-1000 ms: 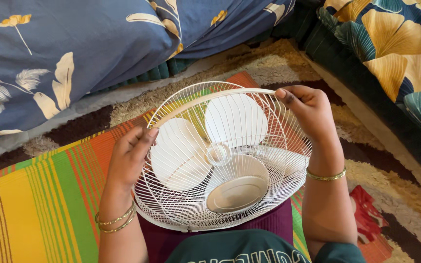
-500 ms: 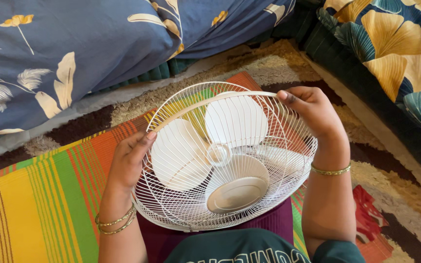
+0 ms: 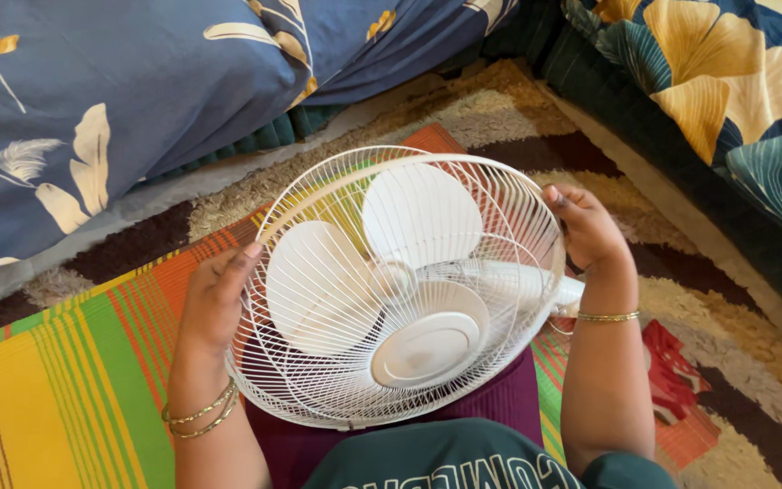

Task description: The person sits on a mat and assembles a white electric fan by hand. They attach the front wire cage to the fan body, align the tabs, and press it into place. They then remove the outer ring of the cage and set it aside.

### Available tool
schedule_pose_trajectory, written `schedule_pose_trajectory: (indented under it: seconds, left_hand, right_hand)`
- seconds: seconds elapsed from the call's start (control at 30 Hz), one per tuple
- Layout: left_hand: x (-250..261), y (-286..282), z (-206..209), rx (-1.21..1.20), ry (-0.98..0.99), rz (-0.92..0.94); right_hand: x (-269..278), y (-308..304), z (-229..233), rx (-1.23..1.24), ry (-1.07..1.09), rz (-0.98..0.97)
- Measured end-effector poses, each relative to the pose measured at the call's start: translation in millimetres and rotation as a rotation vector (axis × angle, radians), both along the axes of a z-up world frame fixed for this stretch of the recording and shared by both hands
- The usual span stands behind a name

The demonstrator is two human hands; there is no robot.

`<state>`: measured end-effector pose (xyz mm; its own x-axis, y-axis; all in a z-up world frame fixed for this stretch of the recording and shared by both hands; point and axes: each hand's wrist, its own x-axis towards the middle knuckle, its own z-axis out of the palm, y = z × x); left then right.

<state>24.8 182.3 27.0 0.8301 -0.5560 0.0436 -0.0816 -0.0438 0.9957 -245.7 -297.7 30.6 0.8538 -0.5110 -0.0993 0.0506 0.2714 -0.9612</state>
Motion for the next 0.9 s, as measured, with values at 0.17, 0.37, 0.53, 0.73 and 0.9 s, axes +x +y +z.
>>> schedule_pose_trajectory:
  seconds: [0.17,0.37,0.53,0.73,0.9]
  left_hand:
    - [6.9,8.0,-9.7,-0.167,0.176,-0.018]
    - [-3.7,13.5,-8.4,-0.316,0.415,0.007]
    - [22.3,10.9,-56.8,-0.441,0.582,0.007]
    - [64.0,20.0,-154.2,-0.745,0.660,-0.243]
    - [56.0,4.0,-141.5,-0.307,0.606,0.213]
  right_hand:
    - [-31.9,2.6,-95.5,0.264,-0.099,-0.113]
    - [-60.5,56.4,-161.0,0.447,-0.206,-0.302]
    - [-30.5,55.8,-138.3,0.245,-0.215,-0.339]
    - [9.4,21.6,-150.3,0.063,-0.056,-0.531]
    - [26.4,8.7,-153.9,-0.075,0.196,-0.621]
